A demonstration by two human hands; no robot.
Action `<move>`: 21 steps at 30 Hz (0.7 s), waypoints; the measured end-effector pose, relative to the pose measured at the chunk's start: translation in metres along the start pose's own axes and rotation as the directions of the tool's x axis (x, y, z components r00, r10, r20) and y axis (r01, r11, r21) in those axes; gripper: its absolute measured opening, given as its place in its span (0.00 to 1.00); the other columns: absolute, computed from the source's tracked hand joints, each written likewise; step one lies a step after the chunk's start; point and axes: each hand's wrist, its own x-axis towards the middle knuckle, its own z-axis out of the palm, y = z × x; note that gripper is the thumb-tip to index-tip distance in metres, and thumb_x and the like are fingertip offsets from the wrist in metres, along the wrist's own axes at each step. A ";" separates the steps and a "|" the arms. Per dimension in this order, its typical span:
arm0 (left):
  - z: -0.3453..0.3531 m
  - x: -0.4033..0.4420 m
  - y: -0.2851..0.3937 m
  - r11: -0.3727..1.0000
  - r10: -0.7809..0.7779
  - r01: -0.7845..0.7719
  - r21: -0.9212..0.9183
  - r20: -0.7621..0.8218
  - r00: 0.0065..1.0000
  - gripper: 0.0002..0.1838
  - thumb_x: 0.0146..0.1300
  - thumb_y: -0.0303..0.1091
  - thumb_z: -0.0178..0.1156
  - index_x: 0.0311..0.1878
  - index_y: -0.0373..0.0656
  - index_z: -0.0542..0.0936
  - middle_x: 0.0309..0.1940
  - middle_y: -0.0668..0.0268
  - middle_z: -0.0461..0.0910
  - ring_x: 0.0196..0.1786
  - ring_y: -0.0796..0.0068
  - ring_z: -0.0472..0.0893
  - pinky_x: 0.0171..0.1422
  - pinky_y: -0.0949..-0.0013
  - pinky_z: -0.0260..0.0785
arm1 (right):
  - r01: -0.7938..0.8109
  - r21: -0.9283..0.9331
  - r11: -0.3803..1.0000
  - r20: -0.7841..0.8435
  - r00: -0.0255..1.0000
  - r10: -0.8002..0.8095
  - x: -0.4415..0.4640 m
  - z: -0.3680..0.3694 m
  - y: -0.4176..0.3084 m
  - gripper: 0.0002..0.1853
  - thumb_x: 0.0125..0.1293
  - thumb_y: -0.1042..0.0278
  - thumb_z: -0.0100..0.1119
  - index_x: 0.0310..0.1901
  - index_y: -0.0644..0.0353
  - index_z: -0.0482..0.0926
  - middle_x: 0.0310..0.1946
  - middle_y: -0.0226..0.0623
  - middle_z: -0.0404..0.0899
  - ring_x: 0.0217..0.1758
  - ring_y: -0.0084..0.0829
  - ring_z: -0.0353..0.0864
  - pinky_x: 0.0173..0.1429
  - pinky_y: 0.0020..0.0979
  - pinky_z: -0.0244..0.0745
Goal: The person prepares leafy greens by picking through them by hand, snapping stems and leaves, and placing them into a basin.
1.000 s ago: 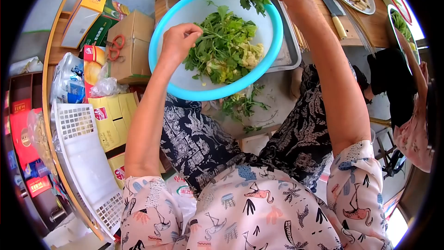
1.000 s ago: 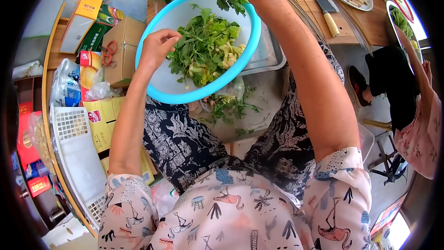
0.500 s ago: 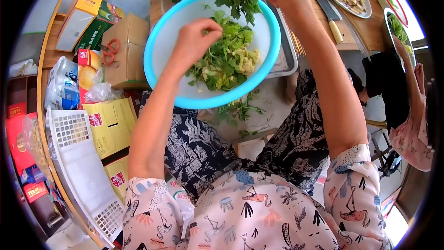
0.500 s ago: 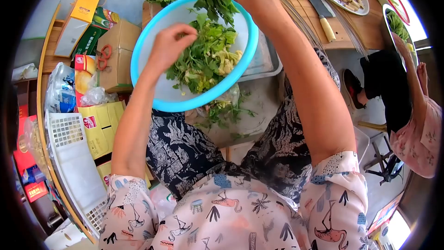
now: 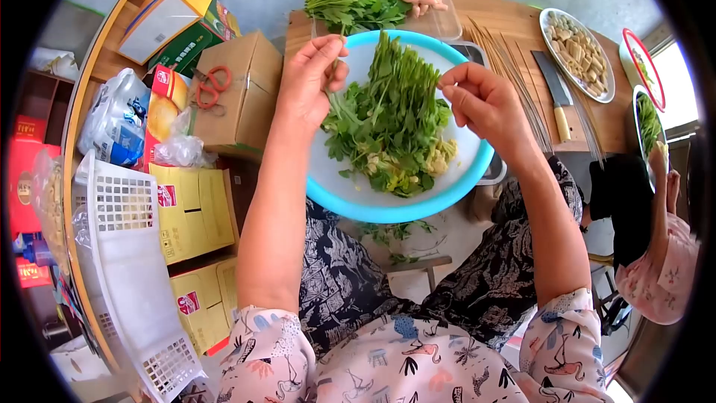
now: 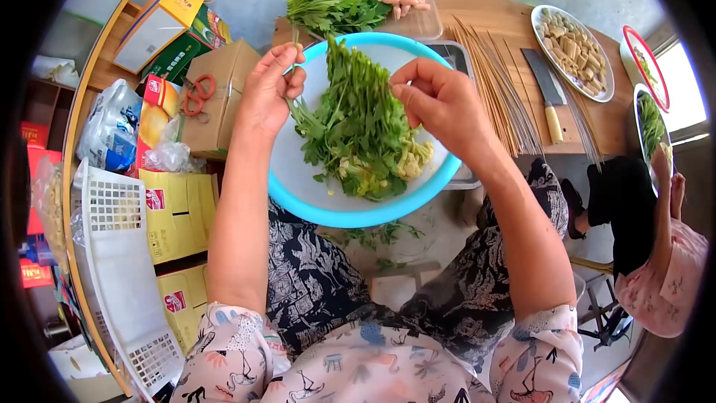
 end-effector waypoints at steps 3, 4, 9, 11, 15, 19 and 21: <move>0.004 -0.002 -0.005 1.000 0.020 -0.021 -0.011 -0.102 0.995 0.09 0.63 0.33 0.61 0.44 0.40 0.77 0.30 0.71 0.76 0.26 0.82 0.68 0.28 0.78 0.57 | -0.017 -0.033 0.999 0.049 0.999 0.018 0.001 0.006 0.003 0.03 0.66 0.73 0.55 0.38 0.62 0.74 0.19 0.23 0.69 0.21 0.13 0.65 0.25 0.18 0.58; 0.003 -0.003 -0.004 0.999 0.018 -0.021 -0.029 -0.085 0.996 0.10 0.62 0.33 0.62 0.44 0.40 0.77 0.30 0.71 0.76 0.27 0.81 0.69 0.29 0.78 0.58 | -0.006 0.010 1.000 0.059 0.998 0.006 0.002 0.008 0.004 0.03 0.66 0.73 0.54 0.38 0.62 0.74 0.19 0.23 0.69 0.21 0.13 0.65 0.25 0.18 0.59; -0.001 -0.006 0.001 0.997 0.004 -0.005 -0.080 -0.006 1.000 0.11 0.61 0.33 0.63 0.44 0.41 0.78 0.30 0.72 0.76 0.28 0.80 0.71 0.31 0.77 0.61 | 0.028 0.000 1.000 0.067 0.997 -0.028 0.004 0.013 0.004 0.03 0.66 0.74 0.54 0.38 0.62 0.74 0.19 0.23 0.69 0.21 0.13 0.65 0.26 0.18 0.60; -0.002 -0.005 0.001 0.996 -0.002 0.001 -0.089 -0.008 1.000 0.10 0.61 0.33 0.63 0.44 0.41 0.78 0.30 0.72 0.76 0.29 0.80 0.72 0.32 0.76 0.62 | 0.043 -0.001 0.999 0.067 0.997 -0.043 0.005 0.015 0.006 0.03 0.66 0.74 0.54 0.38 0.63 0.74 0.19 0.23 0.69 0.21 0.13 0.66 0.26 0.18 0.60; 0.005 -0.007 0.000 0.995 0.008 -0.012 -0.103 -0.035 0.999 0.10 0.61 0.33 0.63 0.44 0.41 0.78 0.31 0.72 0.76 0.30 0.80 0.72 0.32 0.76 0.62 | 0.043 -0.016 0.999 0.060 0.997 -0.042 0.006 0.015 0.006 0.03 0.66 0.74 0.54 0.38 0.63 0.74 0.19 0.23 0.68 0.21 0.13 0.66 0.26 0.18 0.60; 0.003 -0.006 0.000 0.993 0.029 -0.028 -0.110 0.000 1.000 0.10 0.61 0.33 0.63 0.44 0.41 0.78 0.31 0.71 0.77 0.31 0.79 0.72 0.33 0.76 0.63 | 0.040 -0.019 0.999 0.059 0.998 -0.039 0.006 0.015 0.007 0.03 0.66 0.73 0.54 0.37 0.63 0.74 0.18 0.22 0.68 0.21 0.13 0.66 0.26 0.18 0.60; 0.002 -0.006 0.000 0.993 0.032 -0.031 -0.113 0.005 0.999 0.10 0.61 0.32 0.63 0.44 0.40 0.78 0.32 0.71 0.77 0.31 0.79 0.72 0.33 0.75 0.64 | 0.036 -0.028 0.999 0.059 0.998 -0.035 0.006 0.015 0.007 0.03 0.66 0.73 0.54 0.37 0.63 0.74 0.18 0.22 0.68 0.21 0.13 0.66 0.26 0.18 0.60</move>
